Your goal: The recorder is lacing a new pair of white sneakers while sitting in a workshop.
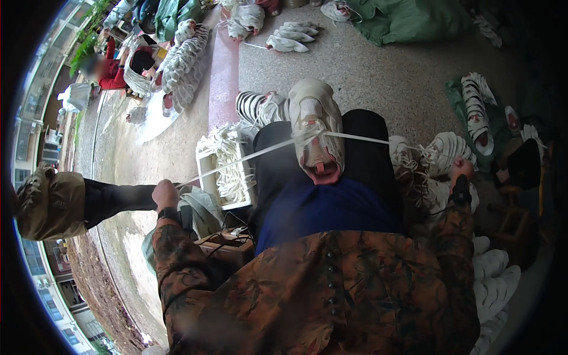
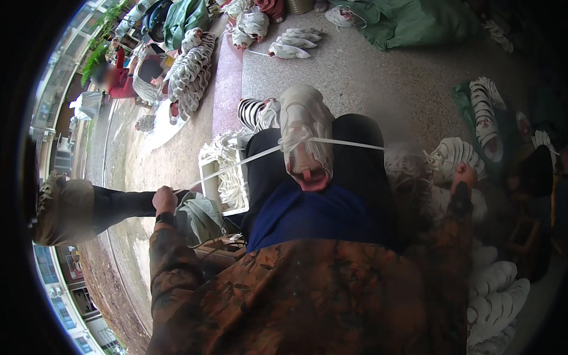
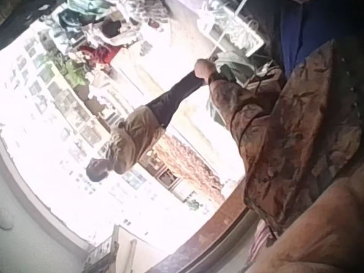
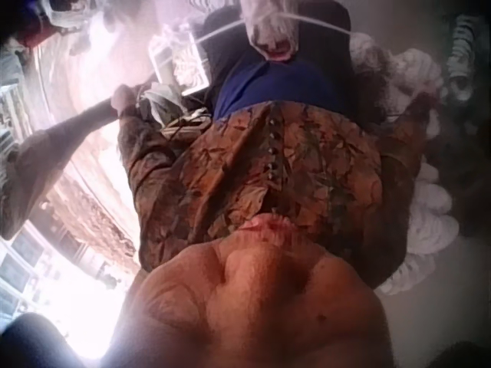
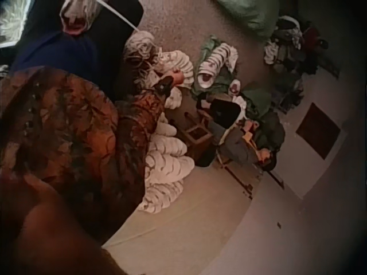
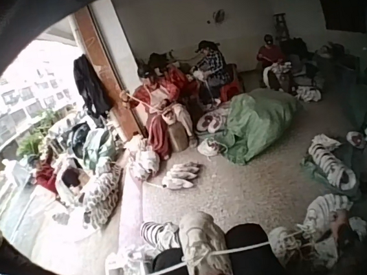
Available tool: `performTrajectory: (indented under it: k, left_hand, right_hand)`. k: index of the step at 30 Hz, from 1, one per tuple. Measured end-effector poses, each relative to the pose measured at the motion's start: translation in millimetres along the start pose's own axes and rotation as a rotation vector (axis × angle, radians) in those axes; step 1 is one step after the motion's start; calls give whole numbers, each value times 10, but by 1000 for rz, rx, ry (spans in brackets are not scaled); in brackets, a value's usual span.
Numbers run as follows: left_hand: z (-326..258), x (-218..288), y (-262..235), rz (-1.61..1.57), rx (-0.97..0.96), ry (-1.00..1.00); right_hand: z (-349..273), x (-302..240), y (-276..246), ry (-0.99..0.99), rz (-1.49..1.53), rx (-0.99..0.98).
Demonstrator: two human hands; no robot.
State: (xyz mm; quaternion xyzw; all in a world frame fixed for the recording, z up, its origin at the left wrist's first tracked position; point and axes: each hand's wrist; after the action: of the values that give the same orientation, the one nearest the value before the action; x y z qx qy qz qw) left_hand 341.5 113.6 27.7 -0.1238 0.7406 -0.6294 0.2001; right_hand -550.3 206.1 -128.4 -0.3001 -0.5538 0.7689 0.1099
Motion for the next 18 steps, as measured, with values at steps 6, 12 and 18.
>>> performTrajectory:
  k: [6,12,18]
  left_hand:
    - [-212,786,544,-123,-130,249]
    - [-537,2338,342,-930,126,877]
    - [-818,2975,254,-1131,101,881]
  right_hand:
    - [124,-1485,5,-134,266,-646]
    - [-701,-3608,-153,-774,665,-418]
    - [-826,-4173,18,-668,628,-308]
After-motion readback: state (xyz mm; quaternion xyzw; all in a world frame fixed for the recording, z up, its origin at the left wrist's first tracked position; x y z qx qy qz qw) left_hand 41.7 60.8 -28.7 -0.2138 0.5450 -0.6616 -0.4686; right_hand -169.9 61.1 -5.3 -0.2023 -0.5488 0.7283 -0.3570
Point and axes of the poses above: each hand's wrist, its own z-axis towards the middle knuckle, its own y-axis out of the palm, x = y × z, and after that the axes turned 12 degrees about -z, right-handed
